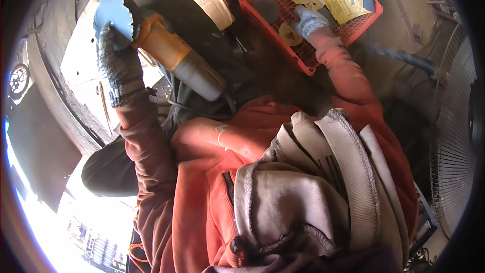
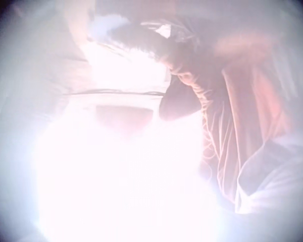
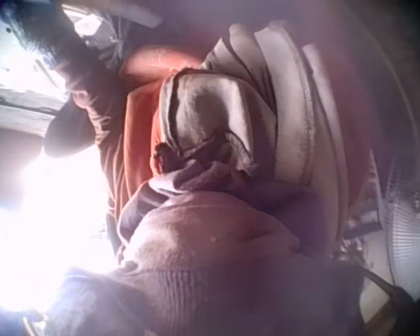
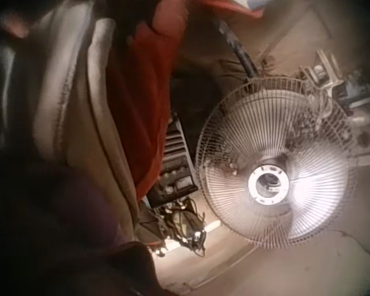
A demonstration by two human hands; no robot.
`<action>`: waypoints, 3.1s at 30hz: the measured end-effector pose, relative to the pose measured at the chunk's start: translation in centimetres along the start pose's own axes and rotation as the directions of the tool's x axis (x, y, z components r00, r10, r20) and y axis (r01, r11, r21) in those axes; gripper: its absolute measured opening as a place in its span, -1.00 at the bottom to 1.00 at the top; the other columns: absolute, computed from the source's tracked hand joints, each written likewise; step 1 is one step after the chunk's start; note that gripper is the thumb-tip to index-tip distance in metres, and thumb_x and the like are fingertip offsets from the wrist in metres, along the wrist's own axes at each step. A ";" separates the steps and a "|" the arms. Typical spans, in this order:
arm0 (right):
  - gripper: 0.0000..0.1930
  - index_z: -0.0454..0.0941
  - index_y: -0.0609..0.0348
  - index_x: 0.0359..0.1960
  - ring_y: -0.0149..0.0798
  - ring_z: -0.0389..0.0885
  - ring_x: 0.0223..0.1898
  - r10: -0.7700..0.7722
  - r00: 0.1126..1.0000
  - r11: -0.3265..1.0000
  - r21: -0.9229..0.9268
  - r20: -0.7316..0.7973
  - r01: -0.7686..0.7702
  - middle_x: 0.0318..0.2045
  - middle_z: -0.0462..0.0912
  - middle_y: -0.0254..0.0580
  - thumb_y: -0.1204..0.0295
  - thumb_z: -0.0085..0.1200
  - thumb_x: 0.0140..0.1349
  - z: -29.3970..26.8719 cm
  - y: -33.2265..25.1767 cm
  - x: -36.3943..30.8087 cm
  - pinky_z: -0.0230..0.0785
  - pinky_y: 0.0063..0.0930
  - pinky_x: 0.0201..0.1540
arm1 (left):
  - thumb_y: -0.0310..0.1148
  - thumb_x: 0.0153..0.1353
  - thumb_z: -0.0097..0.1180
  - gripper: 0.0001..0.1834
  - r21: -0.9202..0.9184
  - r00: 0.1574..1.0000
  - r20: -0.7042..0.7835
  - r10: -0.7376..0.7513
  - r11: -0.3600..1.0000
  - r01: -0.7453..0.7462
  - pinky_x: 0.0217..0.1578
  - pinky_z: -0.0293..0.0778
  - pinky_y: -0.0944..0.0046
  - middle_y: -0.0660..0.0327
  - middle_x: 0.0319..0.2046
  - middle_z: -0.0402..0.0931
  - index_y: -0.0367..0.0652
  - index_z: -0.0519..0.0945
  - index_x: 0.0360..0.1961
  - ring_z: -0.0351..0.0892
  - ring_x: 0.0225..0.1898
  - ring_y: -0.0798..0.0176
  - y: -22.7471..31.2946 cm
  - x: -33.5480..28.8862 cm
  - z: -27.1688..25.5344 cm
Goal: The person sharpens a metal plate using a handheld grinder after picking up several plates from a red basket.
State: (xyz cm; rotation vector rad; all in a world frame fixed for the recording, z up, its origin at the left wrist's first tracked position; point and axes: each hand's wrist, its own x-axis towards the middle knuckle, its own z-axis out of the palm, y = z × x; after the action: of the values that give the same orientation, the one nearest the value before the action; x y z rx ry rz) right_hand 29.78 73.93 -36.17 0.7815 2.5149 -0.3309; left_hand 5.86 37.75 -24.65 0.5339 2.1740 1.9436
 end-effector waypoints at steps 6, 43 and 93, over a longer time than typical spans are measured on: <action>-0.21 0.29 -0.01 0.30 0.08 0.38 0.28 0.114 0.993 0.993 0.031 -0.026 -0.113 0.25 0.40 0.12 -0.02 0.26 0.04 2.3 -2.5 6.2 0.23 -0.12 0.33 | -0.32 0.27 0.06 -0.40 -0.352 0.987 -0.029 -0.161 0.925 0.140 0.20 0.39 0.02 -0.02 0.18 0.41 -0.32 0.26 0.30 0.43 0.19 -0.01 0.7 0.3 0.2; -0.62 0.45 -0.02 0.16 -0.05 0.48 0.21 -0.012 0.952 0.978 -0.195 0.306 0.075 0.20 0.49 -0.09 0.27 -0.14 0.34 6.7 0.1 1.6 0.32 -0.15 0.25 | -0.32 0.30 0.04 -0.42 -0.489 0.994 -0.009 -0.110 0.867 0.092 0.21 0.38 0.07 -0.01 0.18 0.43 -0.33 0.29 0.29 0.44 0.20 0.04 -0.4 0.3 0.2; -0.83 0.58 0.31 -0.24 -0.47 0.60 -0.43 -0.460 0.714 0.394 0.599 -0.528 0.697 -0.45 0.67 -0.24 0.50 0.25 0.19 -15.5 -30.8 -4.8 0.49 -0.51 -0.30 | -0.42 0.27 0.15 -0.65 -0.888 0.961 -0.054 -0.273 0.452 0.078 0.16 0.35 0.29 0.20 -0.02 0.60 -0.29 0.56 0.07 0.52 0.03 0.34 3.5 -2.4 -1.4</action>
State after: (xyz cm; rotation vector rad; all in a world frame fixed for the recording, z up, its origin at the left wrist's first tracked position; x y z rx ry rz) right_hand 9.43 52.38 -17.87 0.1045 2.8086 -1.7854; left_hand 8.04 35.83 -21.26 -0.0881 0.8847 2.6648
